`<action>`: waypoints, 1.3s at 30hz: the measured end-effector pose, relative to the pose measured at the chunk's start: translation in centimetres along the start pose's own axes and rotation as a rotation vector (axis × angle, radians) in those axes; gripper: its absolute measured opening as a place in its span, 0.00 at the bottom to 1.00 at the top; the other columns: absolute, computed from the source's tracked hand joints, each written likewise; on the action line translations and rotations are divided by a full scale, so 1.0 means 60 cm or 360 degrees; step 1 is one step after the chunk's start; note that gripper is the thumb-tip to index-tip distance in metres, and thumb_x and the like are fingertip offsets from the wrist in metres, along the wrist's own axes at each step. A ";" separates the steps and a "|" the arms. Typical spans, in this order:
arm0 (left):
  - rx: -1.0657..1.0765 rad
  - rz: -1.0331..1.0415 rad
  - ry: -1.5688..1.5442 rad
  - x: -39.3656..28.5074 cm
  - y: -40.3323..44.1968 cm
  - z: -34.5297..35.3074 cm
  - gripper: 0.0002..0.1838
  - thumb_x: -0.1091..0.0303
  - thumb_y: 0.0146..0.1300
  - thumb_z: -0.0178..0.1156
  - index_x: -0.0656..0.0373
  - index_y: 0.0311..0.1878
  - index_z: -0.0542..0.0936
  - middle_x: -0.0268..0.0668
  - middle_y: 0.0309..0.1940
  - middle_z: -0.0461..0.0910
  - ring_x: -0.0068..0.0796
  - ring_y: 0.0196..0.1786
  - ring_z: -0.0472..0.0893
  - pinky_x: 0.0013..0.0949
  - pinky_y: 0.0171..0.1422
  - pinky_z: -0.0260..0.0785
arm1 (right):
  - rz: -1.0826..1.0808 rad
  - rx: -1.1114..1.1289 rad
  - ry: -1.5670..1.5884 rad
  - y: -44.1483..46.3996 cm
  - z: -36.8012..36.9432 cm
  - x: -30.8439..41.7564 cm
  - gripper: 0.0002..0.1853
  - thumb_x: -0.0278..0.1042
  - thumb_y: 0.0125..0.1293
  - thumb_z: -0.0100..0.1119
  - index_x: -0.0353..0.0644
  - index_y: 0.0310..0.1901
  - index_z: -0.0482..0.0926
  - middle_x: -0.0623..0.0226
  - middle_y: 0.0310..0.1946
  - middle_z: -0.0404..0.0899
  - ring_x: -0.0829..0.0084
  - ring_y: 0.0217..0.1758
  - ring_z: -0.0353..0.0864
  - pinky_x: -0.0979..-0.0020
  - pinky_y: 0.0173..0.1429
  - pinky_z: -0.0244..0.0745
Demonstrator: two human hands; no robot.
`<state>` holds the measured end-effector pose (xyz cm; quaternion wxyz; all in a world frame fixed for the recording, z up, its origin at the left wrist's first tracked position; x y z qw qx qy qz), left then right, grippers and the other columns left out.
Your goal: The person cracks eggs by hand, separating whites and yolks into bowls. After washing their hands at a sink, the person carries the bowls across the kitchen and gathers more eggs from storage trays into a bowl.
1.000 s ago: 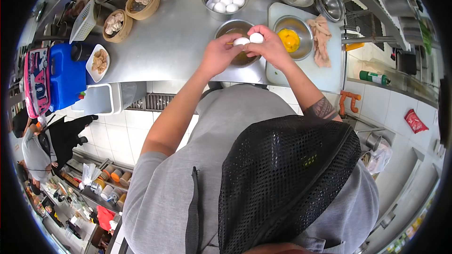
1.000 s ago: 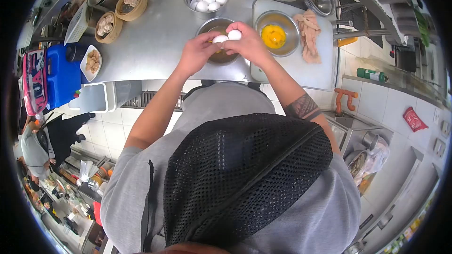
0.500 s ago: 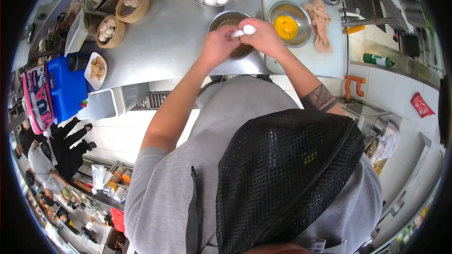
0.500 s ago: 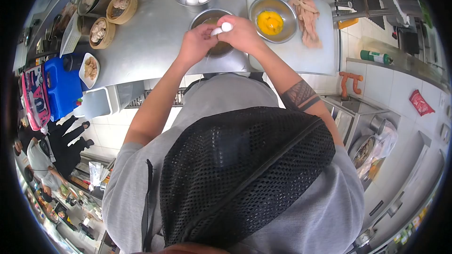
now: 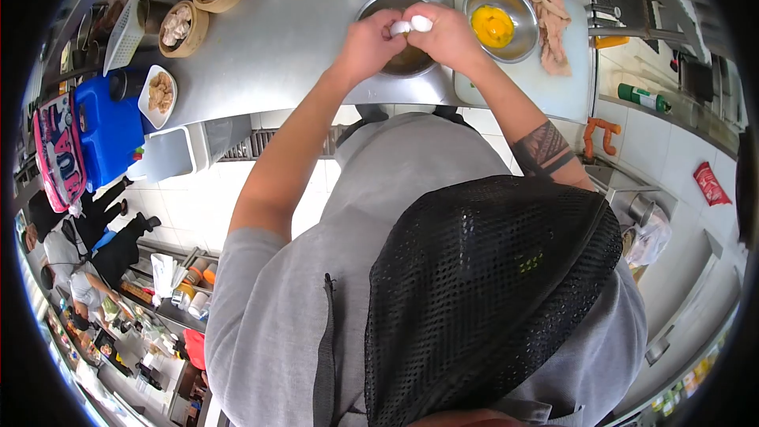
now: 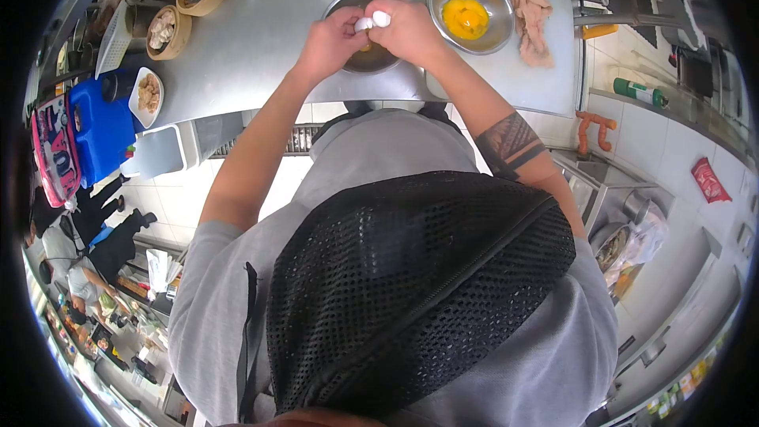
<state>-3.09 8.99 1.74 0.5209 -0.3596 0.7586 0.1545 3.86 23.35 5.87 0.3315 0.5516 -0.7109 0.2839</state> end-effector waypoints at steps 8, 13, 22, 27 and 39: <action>0.0166 0.0498 0.0585 -0.030 -0.013 -0.028 0.19 0.72 0.66 0.64 0.57 0.61 0.82 0.41 0.52 0.87 0.40 0.49 0.89 0.38 0.56 0.82 | -0.0566 0.0224 -0.0584 -0.002 -0.002 0.021 0.16 0.25 0.63 0.63 0.47 0.53 0.84 0.64 0.57 0.82 0.54 0.54 0.84 0.59 0.59 0.81; -0.0208 0.0967 0.0849 -0.083 -0.007 -0.060 0.21 0.71 0.65 0.63 0.54 0.62 0.81 0.43 0.57 0.85 0.50 0.50 0.86 0.44 0.51 0.82 | -0.0645 -0.0059 -0.0727 -0.009 -0.034 0.036 0.18 0.25 0.64 0.61 0.49 0.55 0.83 0.67 0.61 0.80 0.57 0.57 0.84 0.60 0.61 0.81; -0.0228 0.0285 -0.0248 -0.142 0.026 -0.033 0.21 0.71 0.74 0.64 0.68 0.66 0.76 0.44 0.54 0.86 0.29 0.53 0.87 0.31 0.59 0.80 | 0.0392 -0.0345 0.2017 -0.033 -0.098 -0.031 0.19 0.17 0.65 0.68 0.31 0.56 0.75 0.52 0.52 0.82 0.61 0.53 0.87 0.60 0.62 0.88; 0.0027 0.0020 -0.0914 -0.239 0.039 0.113 0.18 0.73 0.74 0.63 0.70 0.63 0.78 0.43 0.53 0.86 0.26 0.50 0.86 0.30 0.57 0.79 | 0.0463 -0.0321 0.2176 -0.105 -0.182 -0.095 0.19 0.23 0.67 0.70 0.37 0.56 0.75 0.55 0.49 0.83 0.64 0.46 0.89 0.63 0.48 0.88; 0.0485 0.0532 -0.0175 -0.477 0.154 0.550 0.25 0.59 0.75 0.63 0.58 0.71 0.77 0.34 0.53 0.84 0.22 0.51 0.80 0.28 0.58 0.73 | 0.0394 -0.1117 0.2365 -0.339 -0.527 -0.360 0.20 0.23 0.68 0.68 0.38 0.57 0.70 0.53 0.45 0.84 0.61 0.40 0.89 0.65 0.41 0.88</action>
Point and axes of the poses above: each hand's wrist, its own y-axis towards the middle knuckle, its own z-axis out of the palm, x = y × z, the point moved 6 cm from there along y, towards the middle knuckle
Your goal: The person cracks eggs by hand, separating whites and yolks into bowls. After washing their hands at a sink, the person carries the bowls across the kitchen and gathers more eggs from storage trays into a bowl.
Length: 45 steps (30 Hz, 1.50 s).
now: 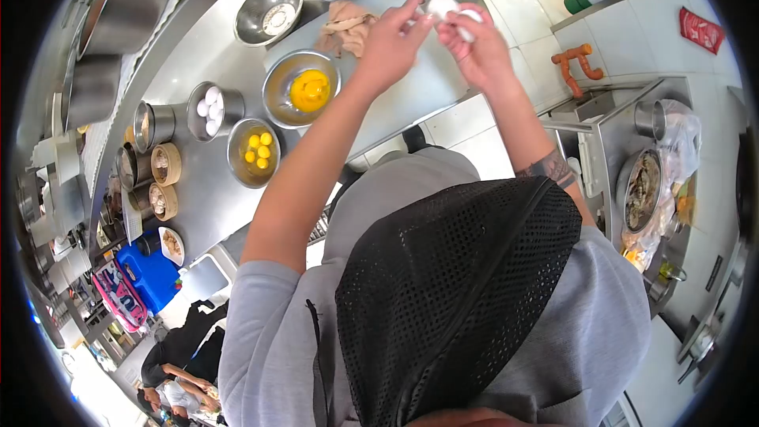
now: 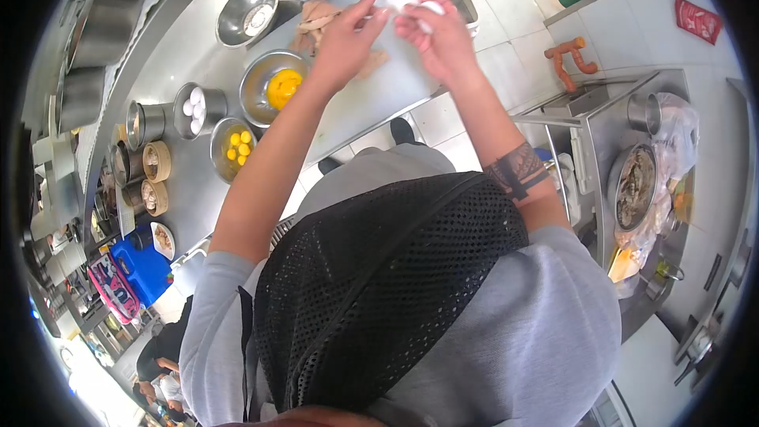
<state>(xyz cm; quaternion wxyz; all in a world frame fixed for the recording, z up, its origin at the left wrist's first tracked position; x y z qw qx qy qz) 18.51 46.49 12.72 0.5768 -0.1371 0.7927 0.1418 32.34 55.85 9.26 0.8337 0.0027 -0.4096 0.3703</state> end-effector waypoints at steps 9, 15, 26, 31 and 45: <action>0.0035 -0.0082 0.0862 0.064 -0.038 0.019 0.22 0.61 0.70 0.65 0.59 0.63 0.82 0.44 0.52 0.85 0.41 0.50 0.84 0.41 0.53 0.76 | -0.0441 -0.0582 -0.0547 0.230 -0.338 0.108 0.26 0.25 0.68 0.68 0.33 0.63 0.66 0.49 0.47 0.82 0.52 0.43 0.91 0.58 0.45 0.92; -0.0719 -0.0084 0.0945 0.092 -0.162 -0.216 0.16 0.67 0.68 0.63 0.55 0.58 0.85 0.47 0.54 0.85 0.48 0.52 0.86 0.46 0.57 0.78 | 0.0067 -0.0774 -0.0500 0.161 -0.313 0.071 0.15 0.38 0.75 0.57 0.42 0.57 0.75 0.62 0.42 0.77 0.75 0.28 0.68 0.73 0.28 0.65; -0.0262 -0.1434 0.1960 0.356 -0.279 -0.665 0.28 0.49 0.58 0.64 0.44 0.63 0.83 0.38 0.62 0.84 0.45 0.68 0.80 0.67 0.70 0.62 | 0.0058 -0.0269 -0.0891 0.041 0.018 -0.036 0.15 0.36 0.76 0.57 0.40 0.58 0.73 0.63 0.42 0.79 0.77 0.27 0.70 0.73 0.29 0.65; -0.0081 -0.1204 0.2003 0.346 -0.277 -0.675 0.32 0.41 0.58 0.66 0.46 0.63 0.84 0.38 0.60 0.85 0.47 0.62 0.83 0.65 0.66 0.65 | 0.0200 -0.0084 -0.0942 -0.011 0.132 -0.130 0.16 0.35 0.76 0.57 0.40 0.60 0.72 0.63 0.42 0.81 0.78 0.27 0.72 0.74 0.28 0.64; -0.0827 -0.0344 -0.0632 0.232 -0.445 -0.538 0.27 0.78 0.62 0.71 0.68 0.64 0.76 0.40 0.50 0.86 0.26 0.49 0.85 0.29 0.56 0.80 | -0.0766 0.0724 -0.2036 -0.172 0.528 -0.389 0.19 0.38 0.73 0.65 0.41 0.61 0.76 0.65 0.46 0.82 0.78 0.34 0.79 0.75 0.38 0.74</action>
Point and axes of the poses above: each hand's wrist, its own y-axis towards the middle knuckle, its own z-axis out of the palm, x = y × z, the point moved 6 cm from there along y, towards the middle knuckle
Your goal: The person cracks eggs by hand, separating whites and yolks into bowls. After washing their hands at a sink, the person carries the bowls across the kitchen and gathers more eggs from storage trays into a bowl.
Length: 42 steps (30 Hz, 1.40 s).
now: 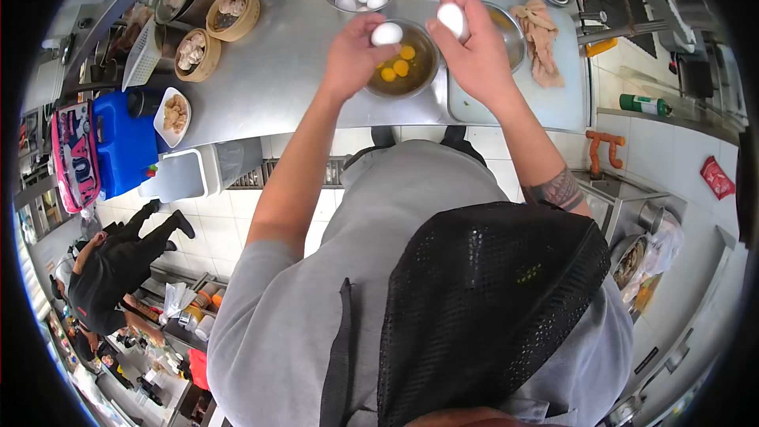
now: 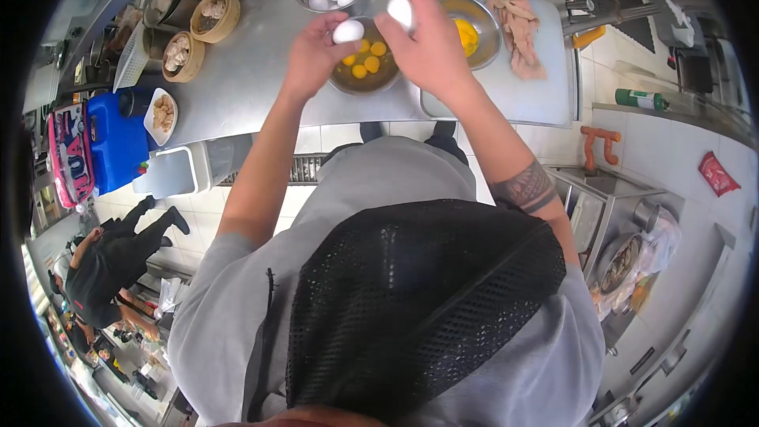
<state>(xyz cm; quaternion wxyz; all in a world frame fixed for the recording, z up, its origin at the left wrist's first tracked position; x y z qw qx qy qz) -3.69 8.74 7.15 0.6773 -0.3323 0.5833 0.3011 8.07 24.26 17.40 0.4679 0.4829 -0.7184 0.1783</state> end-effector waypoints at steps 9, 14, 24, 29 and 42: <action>0.0210 0.0005 0.0151 0.015 -0.029 0.011 0.26 0.80 0.61 0.70 0.65 0.63 0.78 0.40 0.54 0.86 0.26 0.53 0.85 0.31 0.59 0.79 | -0.0395 0.0100 -0.0164 0.000 0.083 0.000 0.20 0.37 0.69 0.66 0.44 0.60 0.78 0.57 0.51 0.82 0.59 0.52 0.84 0.61 0.51 0.80; 0.0222 -0.0135 -0.0046 0.016 -0.038 -0.004 0.27 0.78 0.62 0.73 0.63 0.65 0.77 0.40 0.55 0.85 0.29 0.55 0.85 0.32 0.61 0.79 | 0.0726 0.0276 0.0765 0.006 0.069 -0.080 0.16 0.32 0.70 0.67 0.41 0.56 0.79 0.69 0.31 0.81 0.78 0.27 0.80 0.76 0.31 0.74; 0.0341 -0.0088 0.0015 0.031 -0.026 0.005 0.23 0.75 0.64 0.71 0.63 0.63 0.82 0.39 0.51 0.85 0.25 0.50 0.85 0.29 0.56 0.79 | 0.0764 0.0662 0.0792 -0.002 0.102 -0.113 0.17 0.30 0.64 0.70 0.40 0.52 0.77 0.65 0.35 0.84 0.78 0.33 0.85 0.76 0.35 0.83; 0.0337 -0.0133 0.0204 0.037 -0.024 0.012 0.20 0.71 0.66 0.70 0.65 0.61 0.84 0.38 0.46 0.88 0.21 0.45 0.85 0.27 0.52 0.79 | 0.0590 0.0716 0.0408 0.002 0.097 -0.117 0.13 0.30 0.61 0.71 0.41 0.46 0.81 0.68 0.37 0.84 0.78 0.35 0.85 0.74 0.40 0.86; 0.0254 -0.0159 0.0693 0.072 -0.014 0.012 0.22 0.71 0.62 0.70 0.60 0.61 0.84 0.39 0.47 0.89 0.24 0.47 0.87 0.29 0.53 0.79 | 0.0307 0.0605 -0.0193 -0.005 0.131 -0.144 0.16 0.37 0.55 0.71 0.46 0.45 0.85 0.56 0.36 0.87 0.54 0.40 0.86 0.60 0.47 0.80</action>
Point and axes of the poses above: each hand's wrist, its own y-axis towards the middle knuckle, its own z-axis out of the palm, x = y × z, the point moved 6 cm from there along y, towards the middle knuckle
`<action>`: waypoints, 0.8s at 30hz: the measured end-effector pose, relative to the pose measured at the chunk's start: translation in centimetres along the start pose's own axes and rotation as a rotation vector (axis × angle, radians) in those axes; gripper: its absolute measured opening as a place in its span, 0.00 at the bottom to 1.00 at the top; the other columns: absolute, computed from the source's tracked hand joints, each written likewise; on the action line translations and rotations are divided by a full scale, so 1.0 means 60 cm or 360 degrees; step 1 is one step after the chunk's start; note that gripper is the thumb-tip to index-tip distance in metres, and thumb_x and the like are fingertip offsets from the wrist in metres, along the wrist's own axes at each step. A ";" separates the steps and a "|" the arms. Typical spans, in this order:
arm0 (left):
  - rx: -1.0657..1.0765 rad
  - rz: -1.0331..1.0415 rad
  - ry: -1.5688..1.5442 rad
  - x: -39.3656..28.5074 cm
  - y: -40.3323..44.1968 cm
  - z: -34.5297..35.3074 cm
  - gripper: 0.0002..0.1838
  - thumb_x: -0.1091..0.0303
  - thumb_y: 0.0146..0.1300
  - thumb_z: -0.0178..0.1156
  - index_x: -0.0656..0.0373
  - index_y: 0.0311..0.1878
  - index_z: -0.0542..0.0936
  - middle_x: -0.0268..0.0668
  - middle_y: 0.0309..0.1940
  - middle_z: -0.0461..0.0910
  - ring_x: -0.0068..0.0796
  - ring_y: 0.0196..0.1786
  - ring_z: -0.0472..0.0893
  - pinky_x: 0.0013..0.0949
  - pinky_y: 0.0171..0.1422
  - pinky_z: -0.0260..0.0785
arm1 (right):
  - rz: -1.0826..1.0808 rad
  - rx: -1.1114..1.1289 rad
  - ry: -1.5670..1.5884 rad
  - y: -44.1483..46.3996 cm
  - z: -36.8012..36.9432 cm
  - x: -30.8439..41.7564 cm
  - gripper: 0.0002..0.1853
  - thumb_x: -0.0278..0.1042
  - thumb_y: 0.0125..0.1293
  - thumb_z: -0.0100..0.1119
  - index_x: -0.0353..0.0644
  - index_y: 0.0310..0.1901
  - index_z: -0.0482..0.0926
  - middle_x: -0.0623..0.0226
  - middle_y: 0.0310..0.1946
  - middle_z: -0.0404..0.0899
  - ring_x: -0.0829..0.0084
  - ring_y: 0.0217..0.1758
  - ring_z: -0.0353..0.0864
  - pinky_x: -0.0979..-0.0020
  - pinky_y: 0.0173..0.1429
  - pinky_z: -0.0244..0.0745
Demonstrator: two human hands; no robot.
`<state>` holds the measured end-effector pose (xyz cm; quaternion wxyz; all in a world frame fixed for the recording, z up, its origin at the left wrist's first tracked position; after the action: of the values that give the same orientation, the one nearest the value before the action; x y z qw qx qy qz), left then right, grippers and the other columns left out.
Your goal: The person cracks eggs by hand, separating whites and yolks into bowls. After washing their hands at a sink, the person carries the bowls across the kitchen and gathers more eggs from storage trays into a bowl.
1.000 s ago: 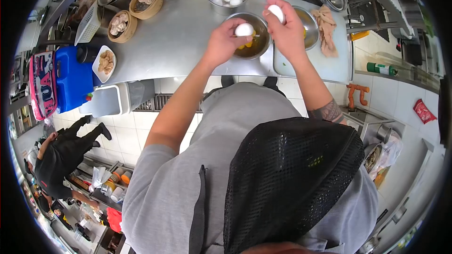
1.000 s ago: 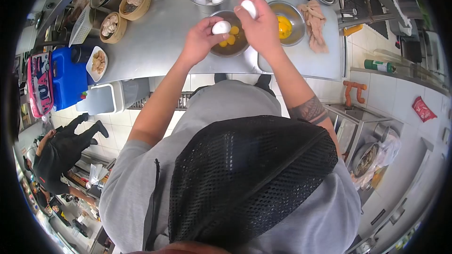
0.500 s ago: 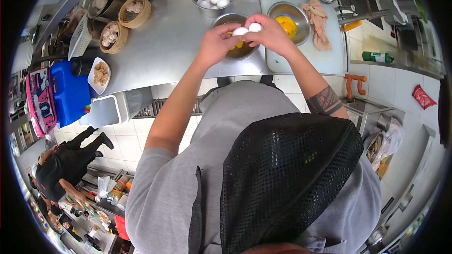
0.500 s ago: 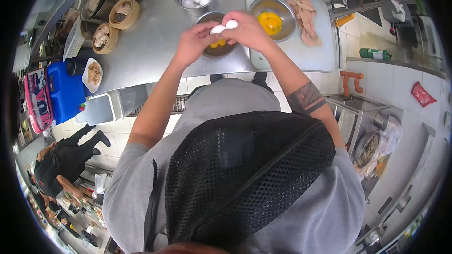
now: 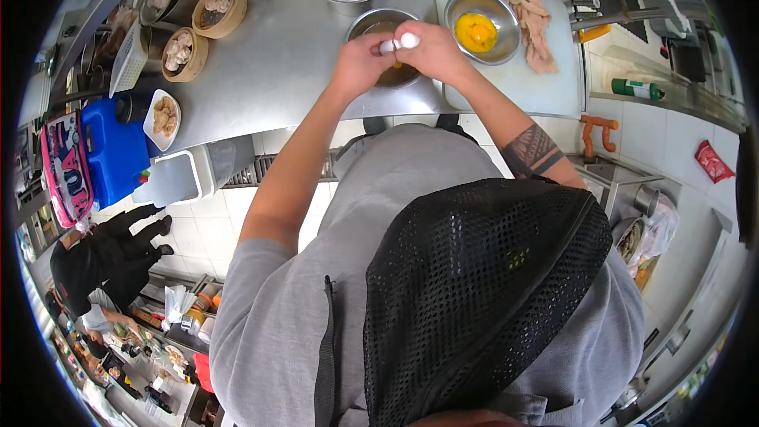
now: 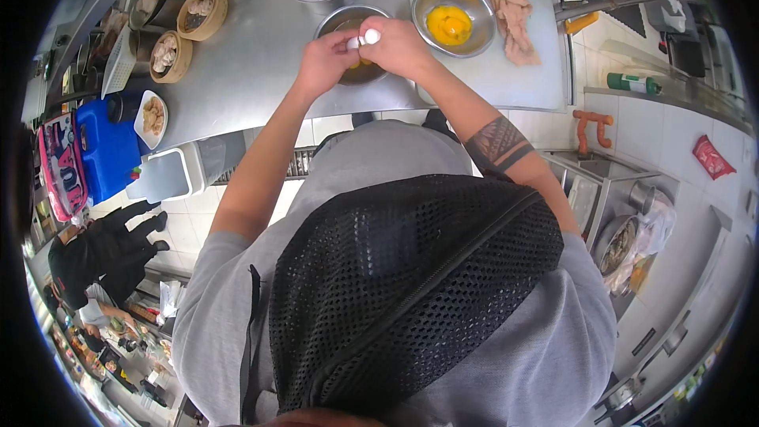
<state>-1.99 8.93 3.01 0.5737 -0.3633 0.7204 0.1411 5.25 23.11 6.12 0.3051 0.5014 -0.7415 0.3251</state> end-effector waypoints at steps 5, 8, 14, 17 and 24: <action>0.0028 0.0067 0.0290 0.004 -0.001 -0.012 0.21 0.71 0.64 0.67 0.56 0.61 0.85 0.42 0.55 0.86 0.33 0.52 0.87 0.34 0.57 0.79 | -0.0032 0.0048 -0.0141 0.002 0.006 -0.009 0.16 0.35 0.57 0.69 0.46 0.49 0.84 0.55 0.44 0.87 0.50 0.46 0.86 0.57 0.50 0.81; -0.0086 0.0762 0.0918 -0.026 -0.009 -0.027 0.18 0.70 0.65 0.64 0.54 0.59 0.85 0.43 0.60 0.83 0.45 0.57 0.85 0.42 0.60 0.79 | -0.0495 -0.0092 -0.0506 -0.012 -0.001 0.007 0.19 0.33 0.59 0.69 0.47 0.54 0.82 0.56 0.51 0.84 0.49 0.49 0.85 0.55 0.53 0.82; -0.0387 0.0784 0.0962 -0.089 0.003 -0.071 0.23 0.72 0.66 0.63 0.53 0.65 0.81 0.44 0.64 0.81 0.45 0.59 0.84 0.41 0.63 0.78 | -0.0488 -0.0462 -0.0368 -0.019 -0.062 0.022 0.20 0.31 0.66 0.66 0.44 0.60 0.78 0.57 0.53 0.85 0.55 0.52 0.87 0.60 0.55 0.83; -0.0280 0.0371 0.0430 -0.098 0.014 -0.052 0.24 0.75 0.68 0.65 0.58 0.68 0.78 0.43 0.62 0.82 0.36 0.58 0.84 0.35 0.63 0.78 | 0.0253 -0.0160 0.1464 -0.024 -0.075 -0.016 0.22 0.32 0.71 0.67 0.33 0.62 0.74 0.59 0.50 0.84 0.72 0.43 0.88 0.70 0.42 0.84; 0.0119 0.0226 -0.0631 -0.164 0.042 0.107 0.24 0.76 0.70 0.67 0.69 0.67 0.75 0.41 0.59 0.82 0.28 0.60 0.82 0.31 0.66 0.75 | 0.0257 -0.0001 0.2123 -0.078 -0.141 -0.075 0.22 0.34 0.71 0.68 0.35 0.62 0.75 0.61 0.47 0.85 0.72 0.39 0.87 0.71 0.38 0.83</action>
<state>1.68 18.23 9.66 0.7060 -0.2552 0.6219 0.2230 12.10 30.90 8.55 0.6728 0.1361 -0.4294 0.5869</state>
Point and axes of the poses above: each hand's wrist, its own y-axis towards the middle knuckle, its own z-axis out of the palm, x = y × z, the point moved 6 cm from there along y, towards the middle knuckle
